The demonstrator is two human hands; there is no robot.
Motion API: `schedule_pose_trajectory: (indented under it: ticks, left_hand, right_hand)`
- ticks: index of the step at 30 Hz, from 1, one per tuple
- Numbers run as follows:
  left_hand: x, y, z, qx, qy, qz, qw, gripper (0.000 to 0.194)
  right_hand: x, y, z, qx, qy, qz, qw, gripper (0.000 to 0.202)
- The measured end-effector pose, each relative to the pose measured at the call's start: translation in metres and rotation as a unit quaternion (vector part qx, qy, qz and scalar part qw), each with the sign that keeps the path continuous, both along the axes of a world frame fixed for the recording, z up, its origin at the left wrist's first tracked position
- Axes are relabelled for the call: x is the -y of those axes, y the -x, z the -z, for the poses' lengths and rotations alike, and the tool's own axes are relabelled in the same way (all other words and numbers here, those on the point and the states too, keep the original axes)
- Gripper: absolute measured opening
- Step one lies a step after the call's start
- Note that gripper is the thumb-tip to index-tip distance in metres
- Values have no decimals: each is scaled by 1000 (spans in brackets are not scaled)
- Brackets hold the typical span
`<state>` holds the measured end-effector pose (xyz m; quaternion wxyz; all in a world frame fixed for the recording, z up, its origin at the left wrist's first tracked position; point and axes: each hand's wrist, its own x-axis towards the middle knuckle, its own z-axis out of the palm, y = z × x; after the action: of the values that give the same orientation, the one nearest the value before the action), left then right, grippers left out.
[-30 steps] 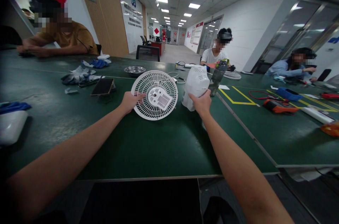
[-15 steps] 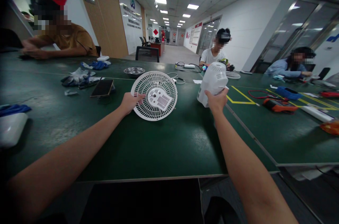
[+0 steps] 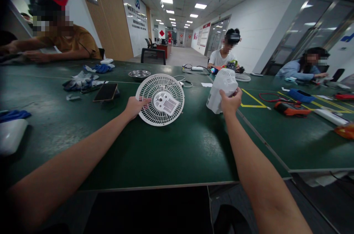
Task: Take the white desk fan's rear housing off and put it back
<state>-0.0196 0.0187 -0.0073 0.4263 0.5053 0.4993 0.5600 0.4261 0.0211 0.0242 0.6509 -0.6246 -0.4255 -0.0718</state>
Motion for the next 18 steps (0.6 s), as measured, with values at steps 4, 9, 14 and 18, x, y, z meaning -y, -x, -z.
schedule_pose_trajectory:
  ticks: [4, 9, 14, 18]
  left_hand:
    - [2, -1, -2, 0, 5, -7, 1000, 21]
    - [3, -1, -3, -9, 0, -6, 1000, 18]
    - [3, -3, -3, -2, 4, -17, 1000, 18]
    - [4, -3, -4, 2, -1, -8, 1000, 18]
  right_hand:
    - [-2, -3, -2, -22, -46, -35, 998, 75]
    - [6, 1, -7, 19, -58, -6, 998, 79]
    - [18, 13, -14, 108, -89, 46, 989, 82]
    - [29, 42, -24, 151, -86, -5, 985, 82]
